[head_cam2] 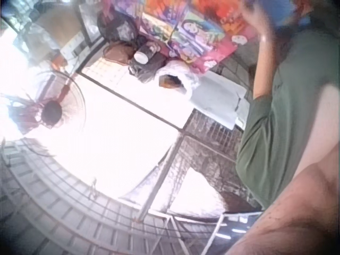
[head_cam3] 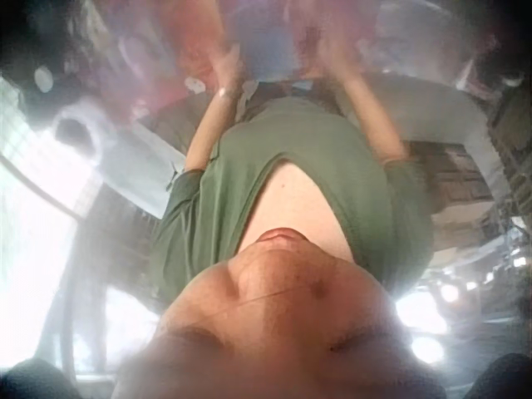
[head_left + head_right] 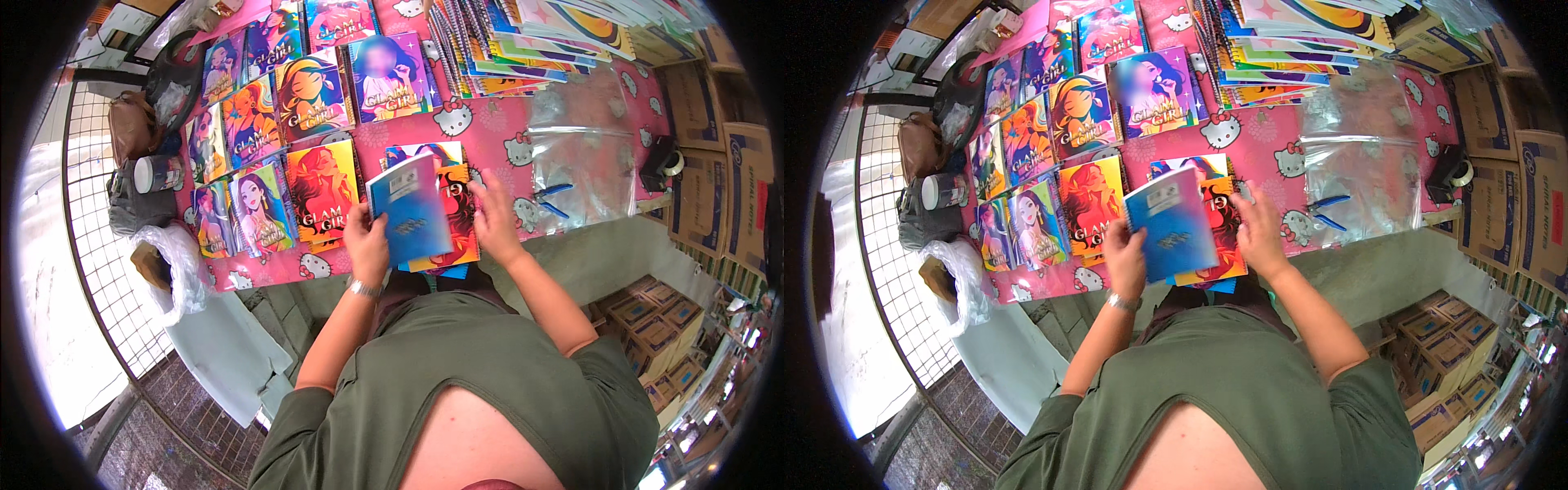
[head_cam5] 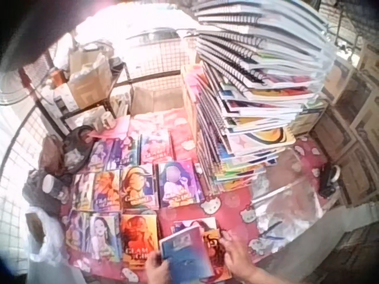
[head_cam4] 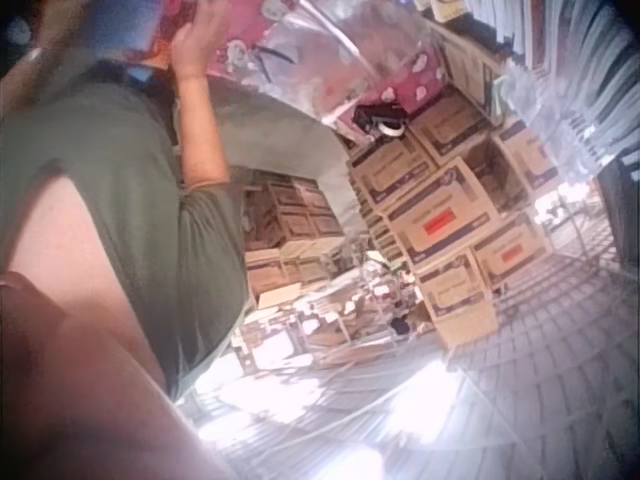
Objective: The person places stacks of notebooks into clear plastic bags, applies adhesive tape to seal the bags, and organizes loose notebooks by cover design.
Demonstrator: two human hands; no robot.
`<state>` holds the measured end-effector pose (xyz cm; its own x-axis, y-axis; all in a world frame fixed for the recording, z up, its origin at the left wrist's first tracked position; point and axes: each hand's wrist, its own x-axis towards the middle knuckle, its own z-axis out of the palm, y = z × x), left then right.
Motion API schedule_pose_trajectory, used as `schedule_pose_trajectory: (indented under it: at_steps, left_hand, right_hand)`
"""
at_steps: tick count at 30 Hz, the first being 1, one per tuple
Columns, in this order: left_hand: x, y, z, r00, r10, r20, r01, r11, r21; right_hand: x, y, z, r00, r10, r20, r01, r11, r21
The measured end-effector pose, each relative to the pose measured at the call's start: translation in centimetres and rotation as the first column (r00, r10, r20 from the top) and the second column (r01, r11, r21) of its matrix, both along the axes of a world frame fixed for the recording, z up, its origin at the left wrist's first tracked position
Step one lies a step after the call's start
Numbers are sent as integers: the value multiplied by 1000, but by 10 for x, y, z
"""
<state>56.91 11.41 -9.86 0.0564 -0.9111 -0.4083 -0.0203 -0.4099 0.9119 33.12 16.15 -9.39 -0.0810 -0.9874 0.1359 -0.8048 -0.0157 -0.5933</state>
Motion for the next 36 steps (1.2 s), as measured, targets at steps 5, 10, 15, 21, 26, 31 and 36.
schedule_pose_trajectory:
  at_steps: [5, 10, 15, 21, 26, 31, 36]
  left_hand:
    - [9, -7, 100, 657, -609, 444, 747, 449, -490]
    - [29, 2, -27, 688, -574, 444, 719, 626, -303]
    - [-40, 1, -58, 826, -280, 489, 278, 957, 79]
    - [-37, -24, -52, 772, -403, 492, 282, 910, 303]
    - [-18, -39, -37, 945, -327, 12, 308, 900, 308]
    - [3, -35, -15, 861, -176, -478, 317, 920, 232]
    - [-8, -36, 29, 866, -425, -263, 446, 895, 19]
  right_hand:
    - [-74, 73, -144, 419, -336, 843, 2, 929, 370]
    - [-31, 13, -62, 213, -580, 787, -70, 794, 604]
    - [-10, -7, -59, 354, -639, 682, -74, 708, 702]
    - [-1, -24, -35, 194, -721, 665, -210, 632, 746]
    - [20, -26, -23, 603, -493, 627, -23, 775, 632]
    - [11, -17, 20, 593, -226, 773, -169, 903, 394]
    - [-30, -9, 53, 800, 119, 588, -181, 982, 48]
